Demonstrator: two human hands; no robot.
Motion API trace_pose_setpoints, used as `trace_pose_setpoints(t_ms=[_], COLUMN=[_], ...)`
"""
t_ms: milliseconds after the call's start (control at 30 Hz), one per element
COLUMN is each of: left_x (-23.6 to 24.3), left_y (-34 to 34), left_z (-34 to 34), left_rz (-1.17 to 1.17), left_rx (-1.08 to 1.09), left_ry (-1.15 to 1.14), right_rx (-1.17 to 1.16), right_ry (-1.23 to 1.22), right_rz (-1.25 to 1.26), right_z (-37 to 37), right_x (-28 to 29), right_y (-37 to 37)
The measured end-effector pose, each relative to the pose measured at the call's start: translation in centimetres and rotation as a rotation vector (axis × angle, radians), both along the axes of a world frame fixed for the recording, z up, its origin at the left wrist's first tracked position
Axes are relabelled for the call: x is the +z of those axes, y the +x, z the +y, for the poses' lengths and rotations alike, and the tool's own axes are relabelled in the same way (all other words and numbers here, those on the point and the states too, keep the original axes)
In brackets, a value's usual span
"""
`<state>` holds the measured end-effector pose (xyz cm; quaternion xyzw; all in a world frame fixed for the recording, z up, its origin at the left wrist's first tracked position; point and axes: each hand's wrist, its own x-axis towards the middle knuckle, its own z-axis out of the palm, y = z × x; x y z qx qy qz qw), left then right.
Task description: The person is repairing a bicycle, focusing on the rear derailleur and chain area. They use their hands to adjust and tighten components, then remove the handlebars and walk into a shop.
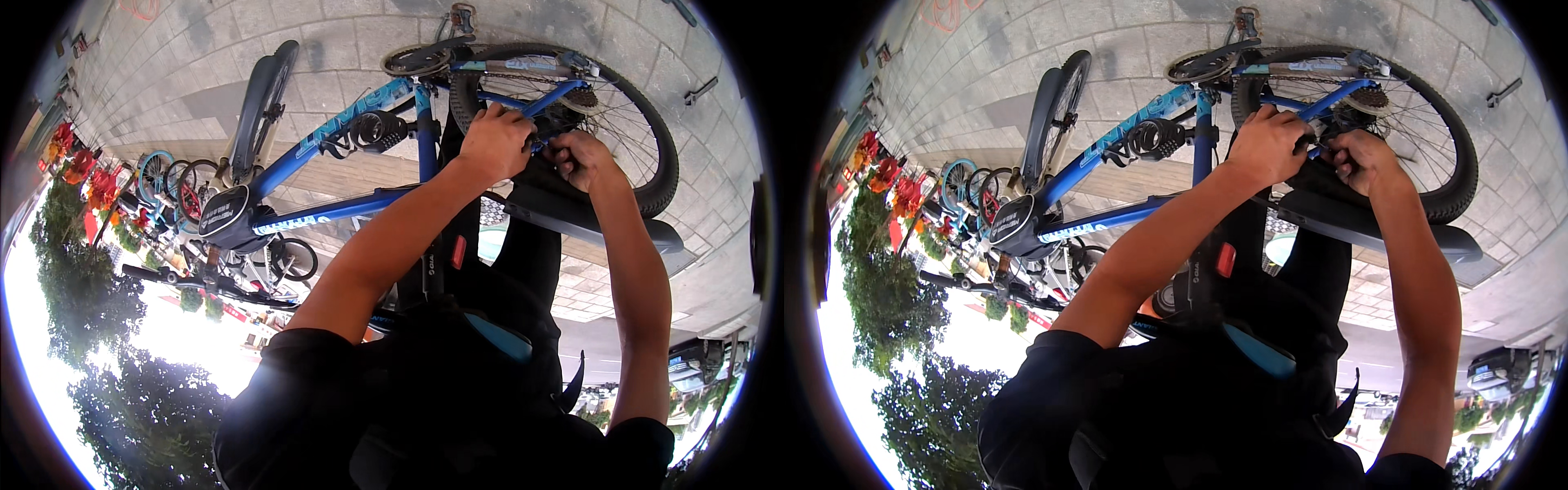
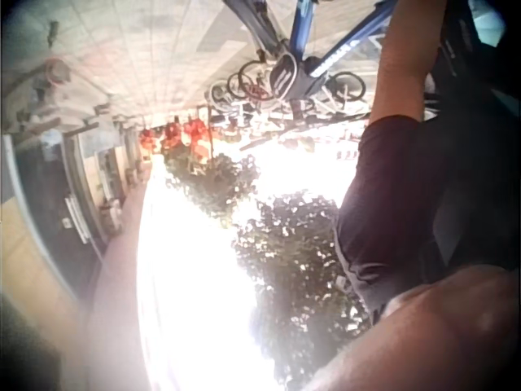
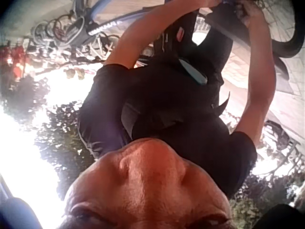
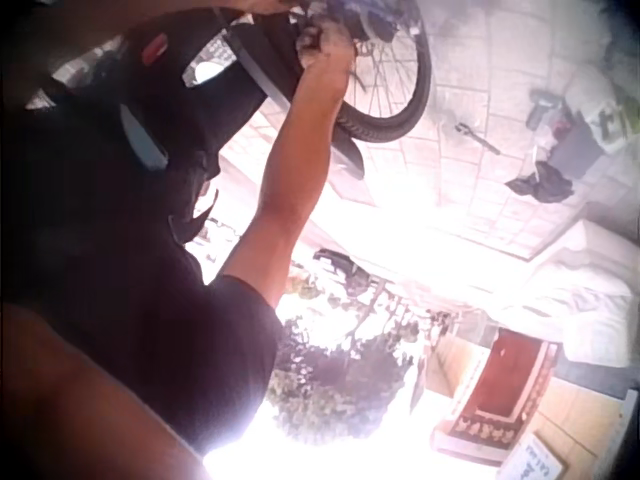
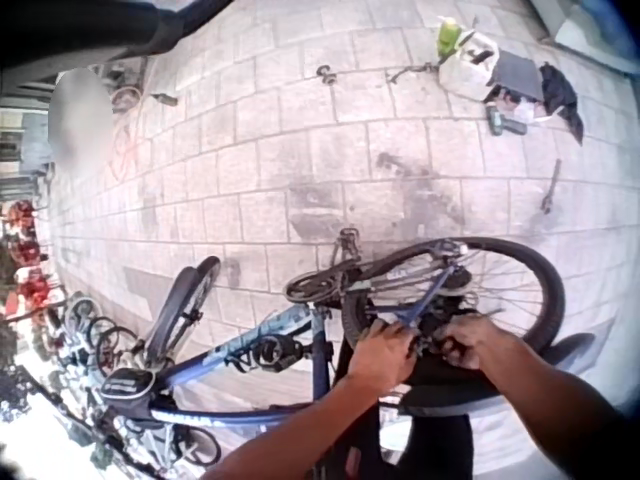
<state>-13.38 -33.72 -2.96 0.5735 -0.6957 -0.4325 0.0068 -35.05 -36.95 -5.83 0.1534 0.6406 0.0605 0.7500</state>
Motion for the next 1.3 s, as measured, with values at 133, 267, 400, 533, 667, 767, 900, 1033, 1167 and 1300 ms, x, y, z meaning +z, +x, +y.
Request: trace_pose_setpoints(t_ms=[133,267,400,533,667,767,900,1033,1167,1300], left_x=[-0.1,-0.1,0.2,0.9,1.3,1.3,2.4,2.0,1.6,1.8], left_y=[0.2,0.3,0.3,-0.2,-1.1,-1.0,-2.4,-2.7,-2.1,-2.2], left_z=[0.1,0.1,-0.1,-1.1,-2.3,-2.9,-4.0,-3.1,-1.8,-2.5], left_rz=[0.0,-0.002,-0.01,-0.12,-0.206,-0.208,-0.276,-0.267,-0.183,-0.153], left_rx=[-0.001,-0.006,-0.026,-0.153,-0.418,-0.501,-0.605,-0.565,-0.519,-0.604], left_ry=[0.01,0.01,0.022,0.047,-0.006,-0.031,0.036,-0.037,-0.209,-0.187], right_rx=[0.068,0.186,0.197,0.206,0.296,0.307,0.21,0.104,0.191,0.206], right_ry=[-0.12,-0.21,-0.237,-0.231,-0.269,-0.258,-0.201,-0.149,-0.155,-0.15], right_rz=[0.015,0.068,0.119,0.144,0.127,0.095,0.0,-0.059,-0.026,-0.023], right_z=[0.8,0.5,0.2,0.1,-0.8,-0.3,1.1,1.3,1.0,0.4], right_x=[-0.3,1.6,2.4,2.6,4.1,2.9,0.5,-0.5,-0.1,0.2], right_y=[0.0,1.0,1.8,1.9,2.2,1.2,-0.2,-0.9,0.0,-0.2])
